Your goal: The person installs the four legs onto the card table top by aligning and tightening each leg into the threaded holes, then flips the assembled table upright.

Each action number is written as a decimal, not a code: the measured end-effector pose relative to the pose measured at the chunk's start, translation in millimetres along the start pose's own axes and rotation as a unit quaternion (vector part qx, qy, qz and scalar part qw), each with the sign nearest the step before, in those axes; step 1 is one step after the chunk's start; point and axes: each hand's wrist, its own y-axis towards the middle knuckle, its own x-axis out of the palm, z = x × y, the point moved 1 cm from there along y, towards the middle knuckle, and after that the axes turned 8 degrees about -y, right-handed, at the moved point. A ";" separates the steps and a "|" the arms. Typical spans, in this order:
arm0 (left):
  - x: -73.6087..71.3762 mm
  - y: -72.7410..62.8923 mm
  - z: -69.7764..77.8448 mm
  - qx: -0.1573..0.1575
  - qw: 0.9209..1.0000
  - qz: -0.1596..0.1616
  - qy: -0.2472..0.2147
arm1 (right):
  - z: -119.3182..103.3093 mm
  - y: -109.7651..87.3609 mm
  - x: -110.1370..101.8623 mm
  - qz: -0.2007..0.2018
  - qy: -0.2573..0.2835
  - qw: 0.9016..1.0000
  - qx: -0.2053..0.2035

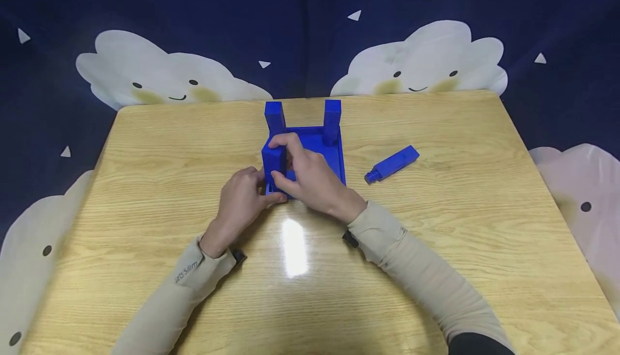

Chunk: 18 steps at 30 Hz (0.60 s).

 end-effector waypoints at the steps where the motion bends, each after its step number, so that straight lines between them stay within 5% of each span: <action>1: 0.0 -0.5 0.1 0.002 1.000 0.001 0.002 | 0.4 -0.8 1.1 -0.004 -0.002 1.000 -0.001; 18: -0.9 -2.6 1.0 0.010 1.000 0.014 0.005 | 7.6 -4.1 11.9 -0.012 -0.005 1.000 -0.024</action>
